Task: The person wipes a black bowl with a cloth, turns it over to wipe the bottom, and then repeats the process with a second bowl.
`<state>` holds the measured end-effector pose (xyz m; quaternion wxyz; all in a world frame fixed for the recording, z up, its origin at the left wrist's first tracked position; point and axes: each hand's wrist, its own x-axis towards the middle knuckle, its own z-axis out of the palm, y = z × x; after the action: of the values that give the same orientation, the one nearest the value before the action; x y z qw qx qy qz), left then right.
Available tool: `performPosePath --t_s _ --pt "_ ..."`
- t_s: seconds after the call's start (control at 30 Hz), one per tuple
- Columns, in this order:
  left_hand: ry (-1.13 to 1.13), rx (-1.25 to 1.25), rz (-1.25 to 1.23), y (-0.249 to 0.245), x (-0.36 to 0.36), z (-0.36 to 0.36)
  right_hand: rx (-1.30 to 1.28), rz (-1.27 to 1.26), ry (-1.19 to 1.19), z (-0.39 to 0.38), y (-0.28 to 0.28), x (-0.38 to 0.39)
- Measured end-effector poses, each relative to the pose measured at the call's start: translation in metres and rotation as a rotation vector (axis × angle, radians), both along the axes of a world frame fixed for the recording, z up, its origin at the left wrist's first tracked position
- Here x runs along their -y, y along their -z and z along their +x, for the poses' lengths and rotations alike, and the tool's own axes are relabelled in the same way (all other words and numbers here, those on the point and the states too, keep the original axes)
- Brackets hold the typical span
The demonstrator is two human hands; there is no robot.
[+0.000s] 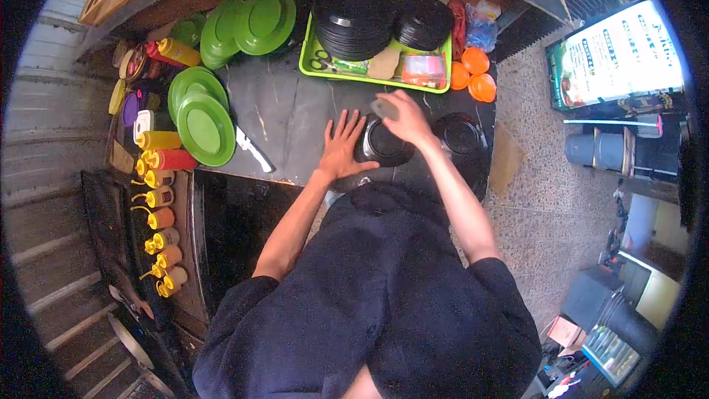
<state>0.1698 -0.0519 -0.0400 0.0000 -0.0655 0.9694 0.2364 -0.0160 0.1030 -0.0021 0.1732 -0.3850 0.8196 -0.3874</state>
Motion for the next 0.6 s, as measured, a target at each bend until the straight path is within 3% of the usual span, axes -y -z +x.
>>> performPosePath --t_s 0.1,0.37,0.6 --pt "-0.003 0.055 -0.064 0.000 -0.004 -0.001 -0.133 0.063 -0.199 0.011 0.021 0.014" --pt "-0.040 0.017 -0.062 -0.002 -0.008 -0.001 -0.135 0.110 0.069 -0.005 0.023 -0.020" --pt "-0.046 0.000 -0.069 0.004 -0.006 0.000 -0.018 0.032 0.281 0.036 0.014 -0.071"
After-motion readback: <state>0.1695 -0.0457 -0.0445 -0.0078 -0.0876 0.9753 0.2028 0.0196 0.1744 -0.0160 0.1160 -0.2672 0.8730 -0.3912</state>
